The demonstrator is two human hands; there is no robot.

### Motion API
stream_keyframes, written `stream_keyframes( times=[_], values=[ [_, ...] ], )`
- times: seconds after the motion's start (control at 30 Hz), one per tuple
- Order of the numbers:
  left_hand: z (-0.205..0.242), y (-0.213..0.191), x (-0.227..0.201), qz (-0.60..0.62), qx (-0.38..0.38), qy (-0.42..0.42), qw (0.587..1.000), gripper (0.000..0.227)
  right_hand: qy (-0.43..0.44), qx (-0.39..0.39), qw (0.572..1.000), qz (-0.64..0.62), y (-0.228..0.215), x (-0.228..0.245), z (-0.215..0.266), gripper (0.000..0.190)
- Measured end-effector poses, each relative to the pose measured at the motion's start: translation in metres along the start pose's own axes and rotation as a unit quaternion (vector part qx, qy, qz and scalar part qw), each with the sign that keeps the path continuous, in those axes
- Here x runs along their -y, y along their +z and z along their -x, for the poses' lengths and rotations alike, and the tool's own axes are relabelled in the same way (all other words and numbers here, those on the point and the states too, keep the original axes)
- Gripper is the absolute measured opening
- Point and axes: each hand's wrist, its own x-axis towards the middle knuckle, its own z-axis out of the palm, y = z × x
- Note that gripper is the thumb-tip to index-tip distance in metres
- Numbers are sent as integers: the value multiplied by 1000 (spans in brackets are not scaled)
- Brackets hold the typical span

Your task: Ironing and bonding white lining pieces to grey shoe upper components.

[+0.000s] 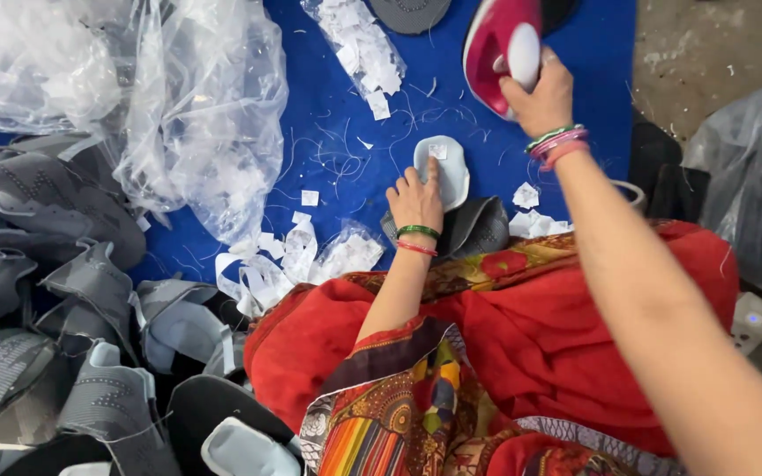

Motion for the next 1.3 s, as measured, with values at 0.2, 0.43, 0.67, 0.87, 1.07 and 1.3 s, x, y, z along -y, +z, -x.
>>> stream_keyframes(
  times=[0.2, 0.43, 0.67, 0.87, 1.07, 1.3],
  values=[
    [0, 5, 1, 0, -8, 0, 1000, 54, -105, 234, 935, 244, -11, 78, 0, 58],
    [10, -19, -25, -84, 50, 63, 993, 46, -140, 355, 829, 409, 24, 92, 29, 53],
    [62, -89, -41, -18, 311, 66, 948, 82, -175, 312, 844, 401, 33, 88, 29, 52],
    [71, -68, -31, 2, 305, 60, 951, 90, -134, 320, 856, 383, 34, 119, 36, 55],
    [61, -82, -35, -11, 317, 61, 946, 90, -78, 320, 869, 369, 51, 105, 34, 55],
    [62, -79, -35, 1, 323, 63, 944, 90, -150, 407, 799, 416, 26, 105, 41, 55]
  ],
)
